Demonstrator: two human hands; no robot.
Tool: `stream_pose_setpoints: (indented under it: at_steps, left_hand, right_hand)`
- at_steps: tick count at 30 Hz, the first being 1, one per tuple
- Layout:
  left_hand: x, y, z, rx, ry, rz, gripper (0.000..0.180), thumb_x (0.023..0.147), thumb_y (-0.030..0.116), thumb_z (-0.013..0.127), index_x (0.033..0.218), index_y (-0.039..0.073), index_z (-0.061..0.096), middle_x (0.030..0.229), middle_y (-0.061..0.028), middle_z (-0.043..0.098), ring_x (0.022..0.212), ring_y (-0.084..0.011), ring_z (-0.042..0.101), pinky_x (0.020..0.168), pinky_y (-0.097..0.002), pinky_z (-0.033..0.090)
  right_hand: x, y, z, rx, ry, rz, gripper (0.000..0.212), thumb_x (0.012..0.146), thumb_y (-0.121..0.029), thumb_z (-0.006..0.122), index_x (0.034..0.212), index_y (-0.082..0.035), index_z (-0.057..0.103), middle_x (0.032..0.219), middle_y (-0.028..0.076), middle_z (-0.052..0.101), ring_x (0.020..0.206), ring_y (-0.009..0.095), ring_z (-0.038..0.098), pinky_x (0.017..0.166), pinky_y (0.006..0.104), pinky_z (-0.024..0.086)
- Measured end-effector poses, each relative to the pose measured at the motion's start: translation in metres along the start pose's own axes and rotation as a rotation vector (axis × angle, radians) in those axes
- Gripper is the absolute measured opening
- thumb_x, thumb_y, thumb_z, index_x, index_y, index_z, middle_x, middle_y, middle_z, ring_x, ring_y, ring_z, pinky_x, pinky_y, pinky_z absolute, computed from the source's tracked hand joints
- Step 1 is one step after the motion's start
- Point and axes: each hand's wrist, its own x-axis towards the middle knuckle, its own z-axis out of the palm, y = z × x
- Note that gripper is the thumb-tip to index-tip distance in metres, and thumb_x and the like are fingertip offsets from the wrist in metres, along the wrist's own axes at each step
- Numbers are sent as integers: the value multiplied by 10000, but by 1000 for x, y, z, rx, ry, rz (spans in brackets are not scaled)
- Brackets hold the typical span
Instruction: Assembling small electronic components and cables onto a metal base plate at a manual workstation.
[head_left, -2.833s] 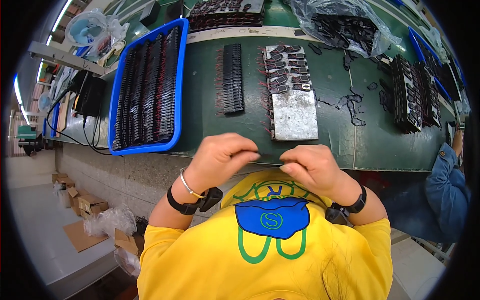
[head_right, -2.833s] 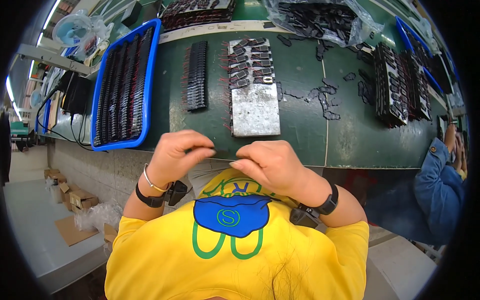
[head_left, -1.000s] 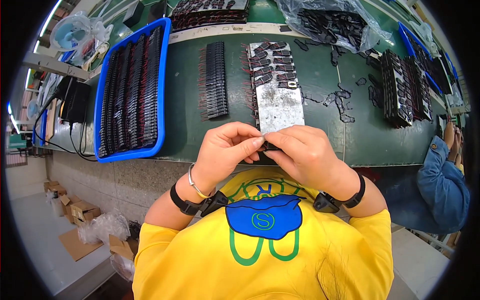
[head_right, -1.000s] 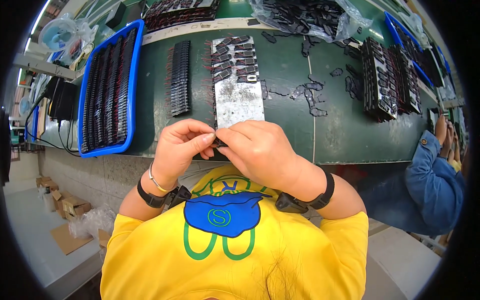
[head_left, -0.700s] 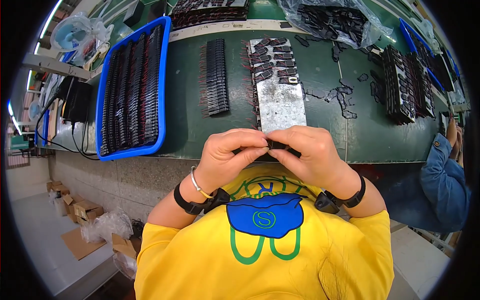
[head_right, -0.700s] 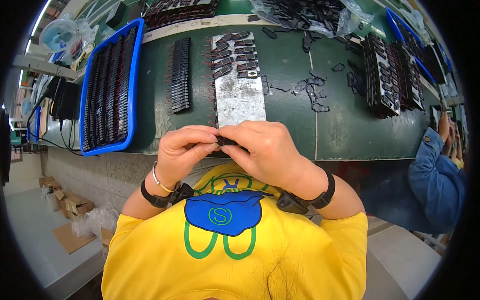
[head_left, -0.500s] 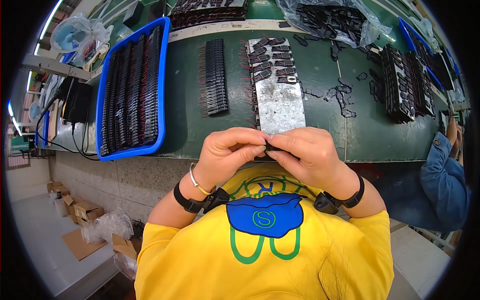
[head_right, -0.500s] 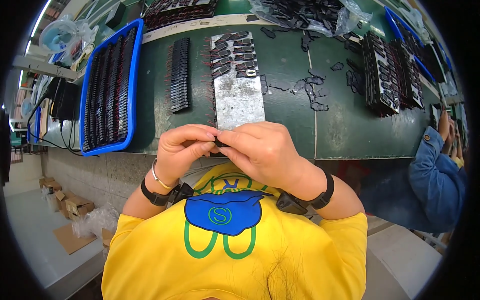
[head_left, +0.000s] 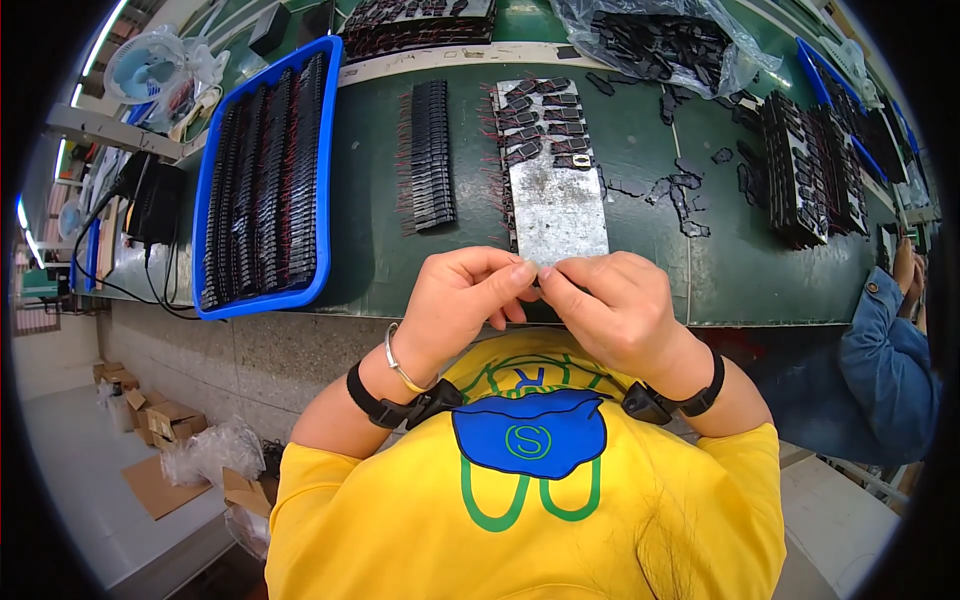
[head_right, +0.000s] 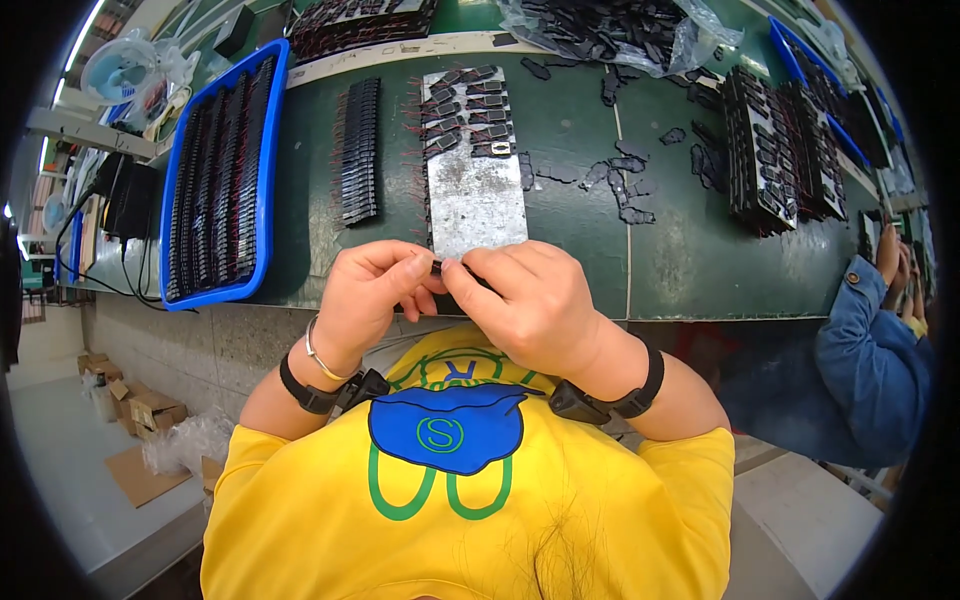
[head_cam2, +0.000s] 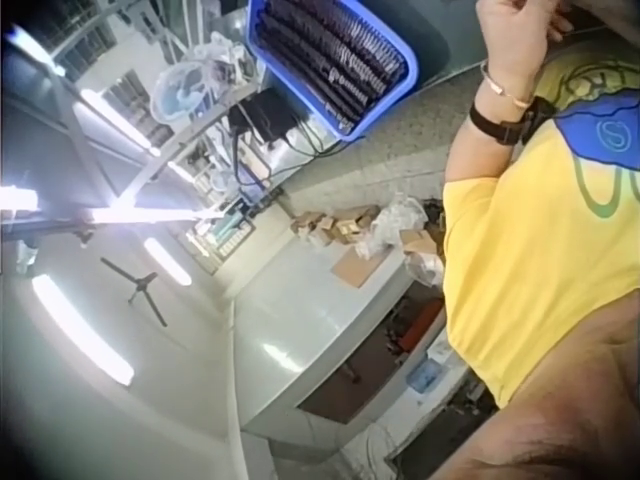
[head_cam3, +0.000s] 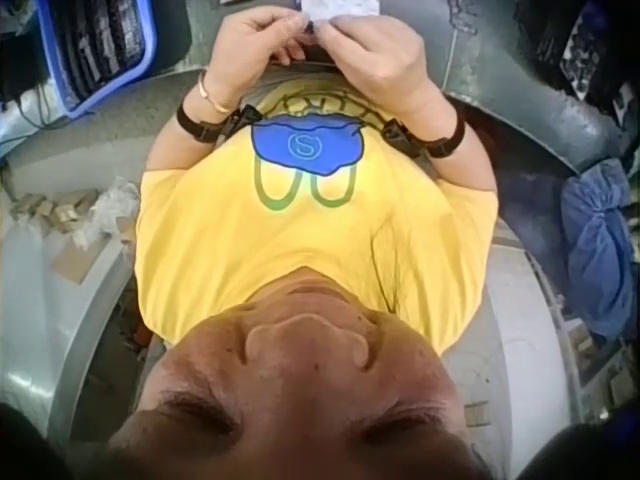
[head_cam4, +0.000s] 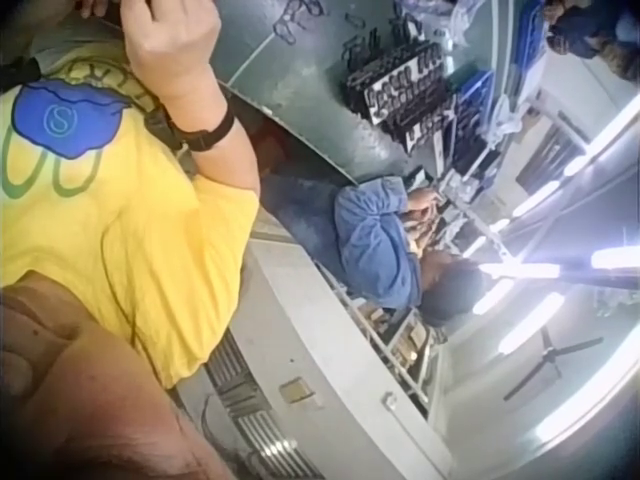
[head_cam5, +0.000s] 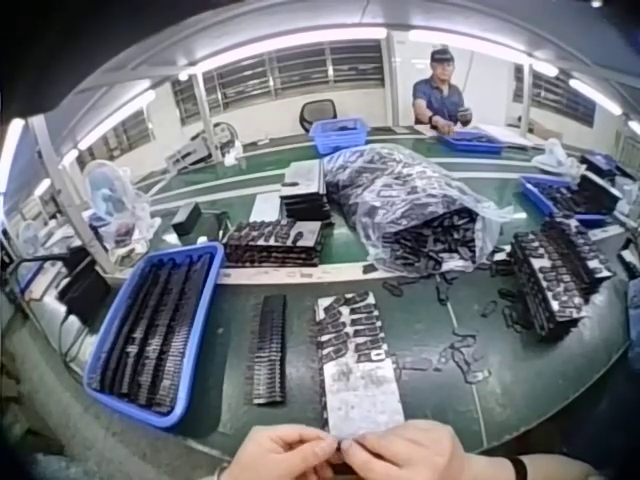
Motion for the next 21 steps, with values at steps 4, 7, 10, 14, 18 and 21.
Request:
stream_pose_setpoints:
  at_steps: [4, 7, 10, 14, 18, 21]
  left_hand:
    - [0, 0, 4, 78, 24, 15, 176, 903, 145, 611, 1001, 7, 660, 772, -54, 671, 610, -64, 586, 517, -179, 459]
    - [0, -1, 5, 40, 19, 16, 159, 904, 136, 604, 969, 1, 658, 762, -63, 671, 595, -68, 587, 514, -179, 458]
    - [1, -1, 3, -39, -3, -1, 146, 905, 122, 595, 925, -13, 649, 768, -85, 674, 587, -85, 599, 515, -185, 468]
    - [3, 4, -2, -132, -86, -68, 128, 903, 107, 591, 899, -10, 642, 762, -91, 673, 571, -89, 601, 507, -183, 473]
    - [-3, 8, -12, -125, -114, -125, 124, 899, 107, 600, 895, -8, 645, 727, -73, 665, 565, -77, 586, 513, -184, 464]
    - [-7, 2, -23, -156, -122, -59, 108, 890, 90, 609, 895, -12, 644, 730, -88, 669, 565, -81, 596, 509, -183, 467]
  right_hand:
    - [-2, 0, -3, -28, -8, -18, 248, 679, -91, 612, 915, -21, 648, 793, 62, 611, 621, 198, 599, 524, 293, 473]
    - [-4, 0, -5, -29, -12, -11, 252, 680, -93, 617, 919, -21, 647, 802, 64, 613, 628, 199, 601, 529, 293, 477]
    - [-5, 0, -5, -27, -15, 4, 254, 676, -93, 638, 919, -21, 647, 812, 67, 619, 634, 199, 606, 534, 294, 481]
    - [-5, 0, -7, 100, 22, 66, 276, 654, -48, 744, 913, -13, 654, 833, 91, 654, 686, 210, 635, 554, 282, 482]
    - [-1, 10, -26, 290, -27, 155, 262, 678, -62, 756, 916, -19, 655, 871, 107, 660, 730, 238, 643, 583, 300, 497]
    - [-7, 50, -59, 139, -109, 360, 260, 689, -77, 756, 920, -25, 648, 860, 122, 638, 706, 272, 619, 619, 342, 502]
